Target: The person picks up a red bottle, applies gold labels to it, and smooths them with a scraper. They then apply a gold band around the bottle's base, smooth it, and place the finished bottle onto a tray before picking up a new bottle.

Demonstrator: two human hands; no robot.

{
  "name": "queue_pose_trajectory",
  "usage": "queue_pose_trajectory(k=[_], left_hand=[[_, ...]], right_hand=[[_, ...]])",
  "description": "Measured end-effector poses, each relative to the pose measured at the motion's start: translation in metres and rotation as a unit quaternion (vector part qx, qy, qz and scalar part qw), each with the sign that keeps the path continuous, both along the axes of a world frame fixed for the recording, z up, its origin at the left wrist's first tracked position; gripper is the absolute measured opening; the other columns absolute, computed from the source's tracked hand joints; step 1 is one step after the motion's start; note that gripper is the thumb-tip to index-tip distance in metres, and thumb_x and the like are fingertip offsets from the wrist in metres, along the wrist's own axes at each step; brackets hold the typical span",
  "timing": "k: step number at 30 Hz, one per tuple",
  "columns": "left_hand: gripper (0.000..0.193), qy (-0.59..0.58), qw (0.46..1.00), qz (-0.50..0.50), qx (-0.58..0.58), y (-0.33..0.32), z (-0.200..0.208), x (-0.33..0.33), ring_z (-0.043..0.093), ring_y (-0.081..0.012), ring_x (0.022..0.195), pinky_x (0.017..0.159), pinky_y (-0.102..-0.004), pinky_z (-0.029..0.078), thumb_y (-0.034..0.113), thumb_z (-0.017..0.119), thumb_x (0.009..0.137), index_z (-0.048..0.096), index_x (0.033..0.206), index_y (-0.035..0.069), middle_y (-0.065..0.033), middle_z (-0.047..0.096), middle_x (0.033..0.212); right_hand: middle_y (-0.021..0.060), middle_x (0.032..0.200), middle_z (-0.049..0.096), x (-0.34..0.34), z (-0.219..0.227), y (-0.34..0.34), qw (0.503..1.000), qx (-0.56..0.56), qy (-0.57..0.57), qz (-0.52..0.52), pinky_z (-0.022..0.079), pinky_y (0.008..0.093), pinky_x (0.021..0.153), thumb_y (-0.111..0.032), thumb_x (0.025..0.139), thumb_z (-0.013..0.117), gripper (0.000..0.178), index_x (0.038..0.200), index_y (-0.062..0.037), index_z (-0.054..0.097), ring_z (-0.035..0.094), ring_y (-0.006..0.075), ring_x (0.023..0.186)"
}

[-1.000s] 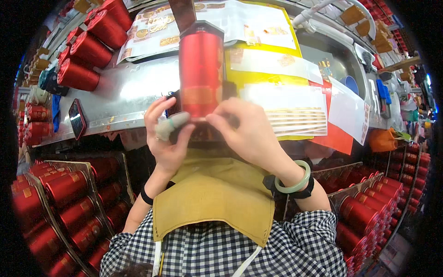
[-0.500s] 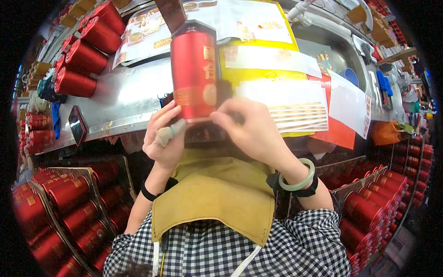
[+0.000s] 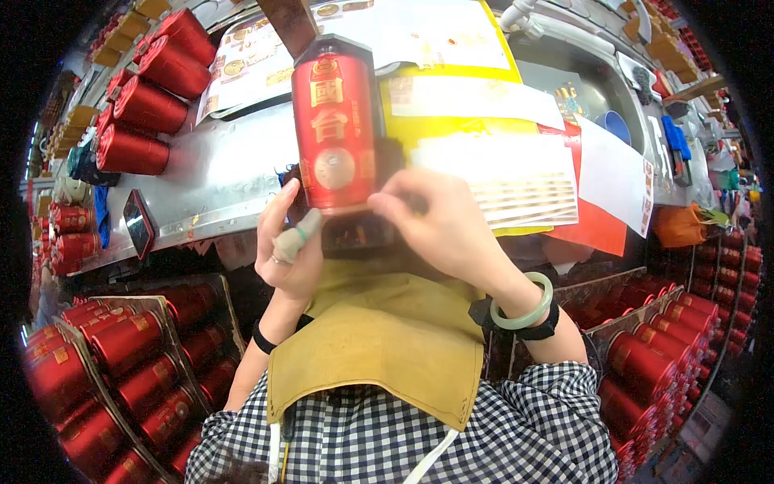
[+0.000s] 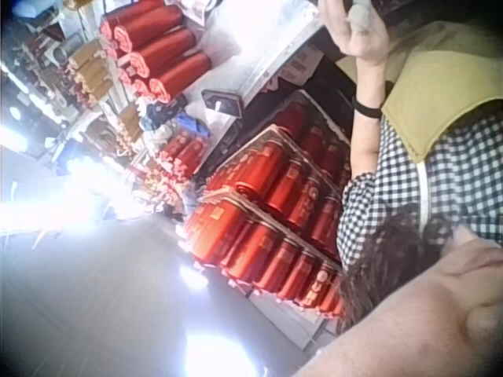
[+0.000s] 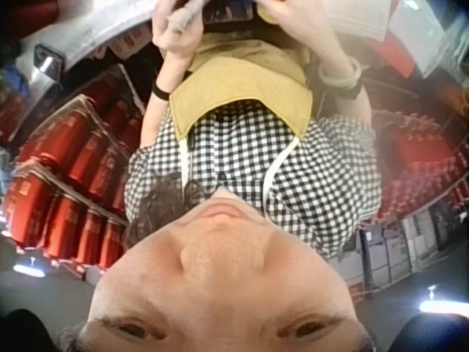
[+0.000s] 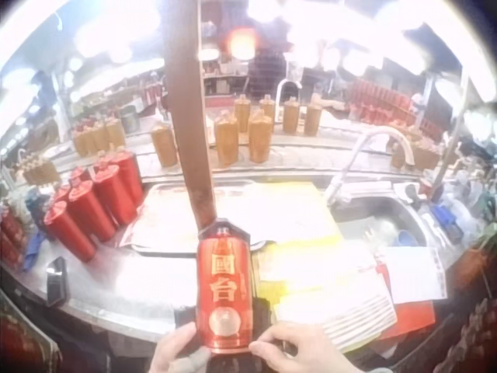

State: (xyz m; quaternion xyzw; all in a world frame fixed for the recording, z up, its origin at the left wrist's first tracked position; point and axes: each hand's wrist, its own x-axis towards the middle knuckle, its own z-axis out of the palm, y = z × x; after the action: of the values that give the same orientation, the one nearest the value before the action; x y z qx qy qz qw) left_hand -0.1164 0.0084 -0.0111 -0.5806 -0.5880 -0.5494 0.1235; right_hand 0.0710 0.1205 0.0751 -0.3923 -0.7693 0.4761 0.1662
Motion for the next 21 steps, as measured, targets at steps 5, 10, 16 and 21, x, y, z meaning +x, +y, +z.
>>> queue_pose_trajectory(k=[5, 10, 16, 21], left_hand=[[0.025, 0.041, 0.995, -0.092, 0.023, 0.013, 0.016, 0.001, 0.07, -0.0352, 0.111, 0.093, -0.0414, 0.061, -0.008, 0.084, 0.075, 0.079, 0.098, 0.0, -0.0146, 0.072, 0.124], [0.024, -0.161, 0.986, -0.043, 0.008, 0.003, -0.01, 0.005, 0.071, -0.0342, 0.11, 0.092, -0.0392, 0.061, -0.009, 0.084, 0.077, 0.079, 0.098, 0.0, -0.0169, 0.071, 0.124], [0.023, 0.072, 0.997, -0.038, 0.004, 0.007, 0.016, 0.003, 0.069, -0.0351, 0.115, 0.094, -0.0403, 0.061, -0.011, 0.081, 0.077, 0.078, 0.097, -0.002, -0.0178, 0.07, 0.128], [0.024, -0.102, 0.993, -0.06, 0.012, 0.009, -0.001, 0.005, 0.071, -0.0369, 0.113, 0.096, -0.0424, 0.06, -0.012, 0.081, 0.076, 0.079, 0.098, -0.003, -0.0196, 0.071, 0.127]], right_hand=[[0.0174, 0.088, 0.073, 0.001, 0.001, 0.001, 1.0, -0.012, 0.002, 0.0, 0.054, 0.0376, 0.075, -0.02, 0.095, 0.073, 0.023, 0.097, 0.0026, 0.074, 0.069, 0.0295, 0.077], [0.0169, 0.087, 0.073, -0.001, 0.0, 0.001, 1.0, -0.007, 0.007, 0.007, 0.053, 0.0377, 0.076, -0.02, 0.095, 0.072, 0.023, 0.096, 0.0027, 0.074, 0.069, 0.0293, 0.079], [0.0166, 0.086, 0.073, 0.0, 0.0, 0.002, 1.0, -0.018, 0.008, 0.005, 0.053, 0.037, 0.075, -0.02, 0.094, 0.073, 0.022, 0.095, 0.0028, 0.074, 0.069, 0.0282, 0.079], [0.0164, 0.087, 0.073, -0.001, 0.0, 0.003, 1.0, -0.013, 0.012, 0.009, 0.053, 0.0367, 0.074, -0.019, 0.095, 0.072, 0.021, 0.096, 0.0023, 0.074, 0.069, 0.0274, 0.079]])
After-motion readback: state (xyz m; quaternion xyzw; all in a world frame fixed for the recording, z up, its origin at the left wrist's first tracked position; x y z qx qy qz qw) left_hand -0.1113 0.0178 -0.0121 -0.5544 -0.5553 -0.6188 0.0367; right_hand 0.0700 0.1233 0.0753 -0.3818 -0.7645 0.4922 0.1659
